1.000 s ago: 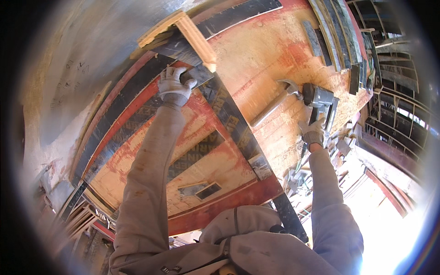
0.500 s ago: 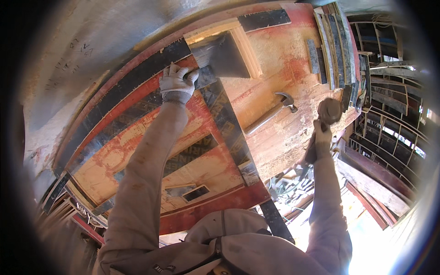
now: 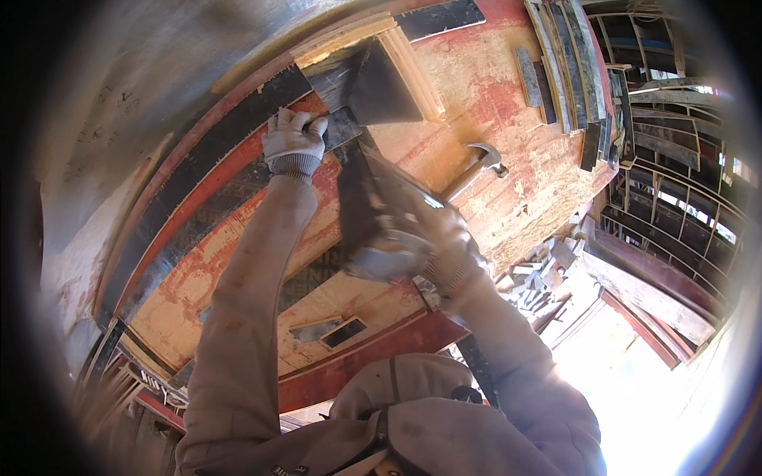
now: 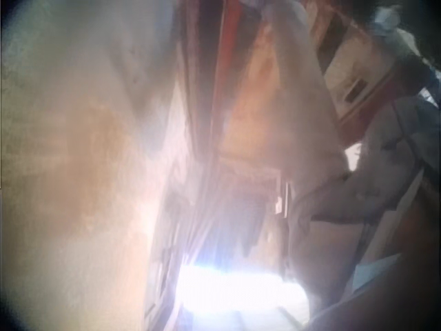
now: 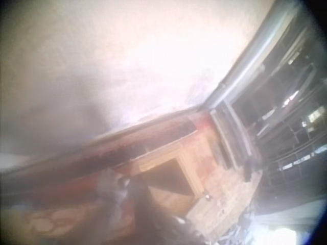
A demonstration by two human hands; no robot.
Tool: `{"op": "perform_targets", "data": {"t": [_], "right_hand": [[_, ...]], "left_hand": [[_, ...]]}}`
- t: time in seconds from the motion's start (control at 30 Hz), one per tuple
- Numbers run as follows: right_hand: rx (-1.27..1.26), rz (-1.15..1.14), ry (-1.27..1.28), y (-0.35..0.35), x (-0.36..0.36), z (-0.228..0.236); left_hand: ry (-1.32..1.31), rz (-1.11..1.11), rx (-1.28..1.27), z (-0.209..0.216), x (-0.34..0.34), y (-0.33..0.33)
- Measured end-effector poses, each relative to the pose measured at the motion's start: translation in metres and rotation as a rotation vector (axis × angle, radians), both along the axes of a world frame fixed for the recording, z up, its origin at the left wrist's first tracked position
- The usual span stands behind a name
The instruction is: The person installs dark rectangular tiles onto a wooden subfloor using a pneumatic nail gun and a hammer. They pick up tiles, position them, and fasten them in place, occasionally tapping with the hammer to adjust fit.
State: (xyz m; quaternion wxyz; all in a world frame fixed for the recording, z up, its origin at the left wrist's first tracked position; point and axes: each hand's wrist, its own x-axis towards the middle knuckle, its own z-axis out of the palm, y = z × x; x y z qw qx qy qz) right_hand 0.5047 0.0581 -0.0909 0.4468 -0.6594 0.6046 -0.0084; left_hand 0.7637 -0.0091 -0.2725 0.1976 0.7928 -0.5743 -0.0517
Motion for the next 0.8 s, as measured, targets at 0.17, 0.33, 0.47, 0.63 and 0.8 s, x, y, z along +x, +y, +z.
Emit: {"op": "perform_targets", "data": {"t": [0.17,0.33,0.47,0.63,0.8], "right_hand": [[-0.104,0.096,0.237,-0.024,0.042,-0.014],[-0.152,0.111,0.274,-0.034,0.054,-0.011],[-0.112,0.154,0.332,-0.041,0.062,-0.011],[-0.024,0.183,0.457,-0.046,0.072,-0.015],[-0.065,0.192,0.498,-0.044,0.067,-0.02]], "left_hand": [[0.06,-0.017,0.135,0.0,0.002,-0.002],[0.036,-0.01,0.149,0.003,0.002,-0.003],[0.015,-0.024,0.097,0.002,0.003,-0.003],[0.054,-0.034,0.086,-0.001,0.004,-0.002],[0.022,-0.046,0.065,-0.004,0.004,-0.002]]}}
